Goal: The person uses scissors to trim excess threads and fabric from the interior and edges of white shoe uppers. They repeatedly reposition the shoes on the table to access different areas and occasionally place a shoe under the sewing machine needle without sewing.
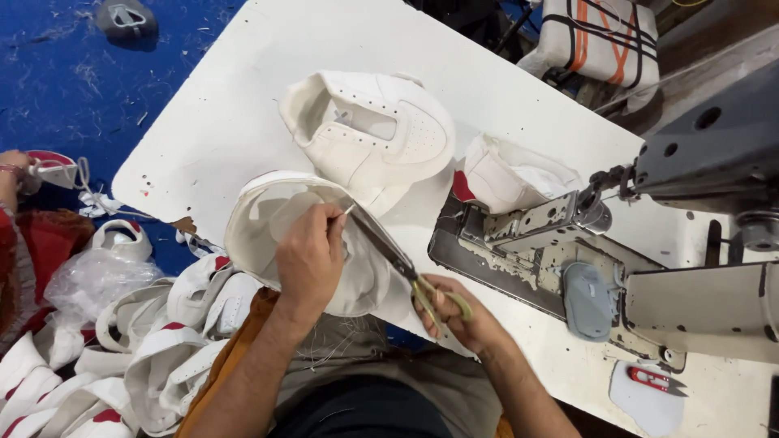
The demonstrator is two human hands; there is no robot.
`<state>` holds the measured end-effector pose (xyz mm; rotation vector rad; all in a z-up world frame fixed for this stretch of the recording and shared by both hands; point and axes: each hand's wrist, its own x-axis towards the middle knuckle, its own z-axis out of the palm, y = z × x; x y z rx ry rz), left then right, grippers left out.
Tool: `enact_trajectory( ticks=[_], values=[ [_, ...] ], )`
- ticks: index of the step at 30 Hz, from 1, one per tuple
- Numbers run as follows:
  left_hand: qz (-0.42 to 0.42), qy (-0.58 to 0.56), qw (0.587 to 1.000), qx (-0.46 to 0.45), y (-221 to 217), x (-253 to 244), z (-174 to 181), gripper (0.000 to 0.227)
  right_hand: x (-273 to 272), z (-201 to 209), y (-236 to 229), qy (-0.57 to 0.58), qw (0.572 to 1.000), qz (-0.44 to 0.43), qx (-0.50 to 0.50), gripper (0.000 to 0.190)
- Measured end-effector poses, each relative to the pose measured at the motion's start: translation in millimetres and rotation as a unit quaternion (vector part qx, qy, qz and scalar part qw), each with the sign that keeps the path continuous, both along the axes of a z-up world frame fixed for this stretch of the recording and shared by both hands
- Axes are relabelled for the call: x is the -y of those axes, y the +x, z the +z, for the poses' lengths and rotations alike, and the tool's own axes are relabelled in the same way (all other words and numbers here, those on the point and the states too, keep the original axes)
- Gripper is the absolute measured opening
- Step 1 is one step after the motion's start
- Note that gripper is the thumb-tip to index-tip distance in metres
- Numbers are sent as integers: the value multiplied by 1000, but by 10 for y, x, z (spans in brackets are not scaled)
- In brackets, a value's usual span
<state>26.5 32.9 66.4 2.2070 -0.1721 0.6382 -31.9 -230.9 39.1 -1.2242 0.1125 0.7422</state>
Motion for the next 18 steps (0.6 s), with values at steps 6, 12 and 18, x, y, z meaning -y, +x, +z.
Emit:
enact_trajectory(
  ticks=[6, 12, 18],
  values=[
    [-26, -126, 992, -7, -239, -350, -143, 11, 111, -150, -36, 36, 999, -8, 37, 58],
    [153, -18, 988, 17, -542, -1005, -251, 48, 42, -222, -377, 37, 987, -106, 112, 57],
    [113, -313, 868, -369, -747, -615, -441, 69, -80, -283, -363, -158, 970, -141, 120, 38]
  ],
)
